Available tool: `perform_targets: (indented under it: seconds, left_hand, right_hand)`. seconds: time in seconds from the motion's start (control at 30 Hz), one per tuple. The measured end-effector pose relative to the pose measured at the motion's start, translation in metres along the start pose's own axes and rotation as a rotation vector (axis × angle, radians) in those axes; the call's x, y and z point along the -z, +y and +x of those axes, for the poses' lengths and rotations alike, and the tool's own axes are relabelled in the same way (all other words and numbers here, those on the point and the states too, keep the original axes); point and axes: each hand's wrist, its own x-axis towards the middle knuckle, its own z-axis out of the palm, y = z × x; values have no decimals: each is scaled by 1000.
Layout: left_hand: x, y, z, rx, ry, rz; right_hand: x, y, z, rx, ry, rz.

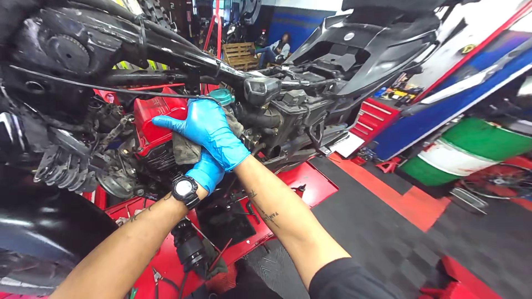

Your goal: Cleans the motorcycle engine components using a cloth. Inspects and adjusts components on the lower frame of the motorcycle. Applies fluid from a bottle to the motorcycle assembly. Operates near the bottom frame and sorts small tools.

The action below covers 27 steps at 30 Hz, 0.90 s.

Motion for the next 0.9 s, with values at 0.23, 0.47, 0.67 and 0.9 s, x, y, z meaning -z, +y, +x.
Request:
perform_targets:
  seconds: [0.23,0.47,0.67,0.9]
  left_hand:
    - [1,1,1,10,7,18]
    - [3,0,3,-47,-124,111]
    - [-10,-14,-17,59,3,-269]
    - [-17,-14,7,-102,49,-167]
  right_hand:
    - [1,-1,4,-1,-6,-5]
    - [14,10,-20,154,62,3]
    - [-5,-1,-5,669,273,291]
    - [16,-50,36,876,-264,-67]
